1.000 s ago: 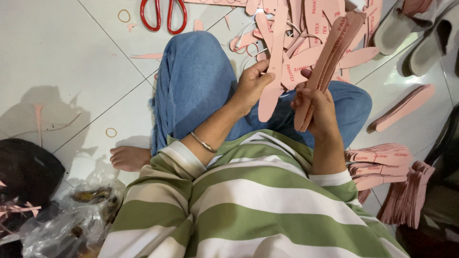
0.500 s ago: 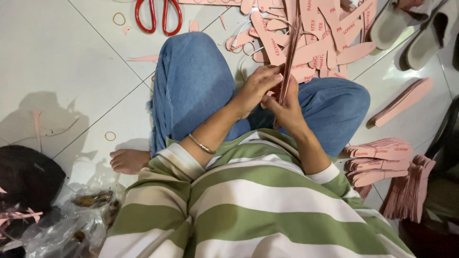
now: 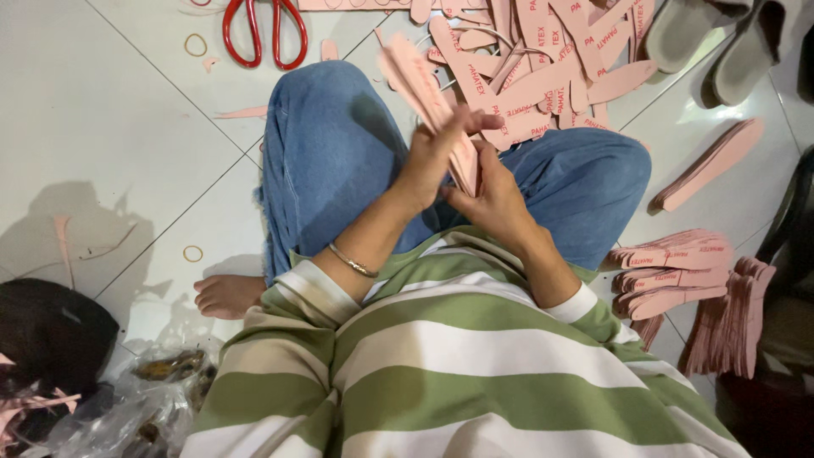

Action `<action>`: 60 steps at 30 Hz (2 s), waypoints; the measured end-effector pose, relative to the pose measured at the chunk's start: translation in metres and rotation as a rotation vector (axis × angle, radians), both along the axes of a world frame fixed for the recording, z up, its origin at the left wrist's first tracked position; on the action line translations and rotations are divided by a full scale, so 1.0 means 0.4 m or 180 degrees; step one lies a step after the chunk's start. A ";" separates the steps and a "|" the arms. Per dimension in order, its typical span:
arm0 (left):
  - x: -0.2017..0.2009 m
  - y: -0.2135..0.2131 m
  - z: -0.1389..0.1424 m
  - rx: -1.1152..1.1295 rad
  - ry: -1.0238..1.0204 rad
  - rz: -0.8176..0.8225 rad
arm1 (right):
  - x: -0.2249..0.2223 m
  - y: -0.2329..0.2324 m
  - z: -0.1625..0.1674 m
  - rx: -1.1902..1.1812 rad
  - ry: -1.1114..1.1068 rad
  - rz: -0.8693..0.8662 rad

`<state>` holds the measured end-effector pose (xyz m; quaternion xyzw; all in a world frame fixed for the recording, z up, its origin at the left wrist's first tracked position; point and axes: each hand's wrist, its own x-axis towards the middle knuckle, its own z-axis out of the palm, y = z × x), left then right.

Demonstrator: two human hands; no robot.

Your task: The person sits on the floor and repeatedly picks up pink shoe insoles from a pile, aligns them, and stacks them into a neat pile. The person handles the insoles by hand, turning them over and arranging them one by one.

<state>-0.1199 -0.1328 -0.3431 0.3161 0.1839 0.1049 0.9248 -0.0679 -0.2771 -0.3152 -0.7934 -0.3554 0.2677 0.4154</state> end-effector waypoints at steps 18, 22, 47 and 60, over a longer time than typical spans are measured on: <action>0.003 0.040 -0.010 -0.0557 0.0363 0.0567 | 0.454 -0.130 -0.134 0.0303 0.0452 -0.1428; 0.009 0.043 0.001 -0.0722 0.0606 0.0037 | 0.640 -0.238 -0.199 -0.0338 0.0409 -0.2407; 0.023 0.052 0.054 -0.1117 -0.0268 -0.1378 | 0.273 -0.018 0.260 0.1433 0.1663 -0.0541; 0.029 0.053 0.073 -0.1003 -0.0380 -0.1044 | 0.295 -0.044 0.197 0.1448 0.1893 -0.2202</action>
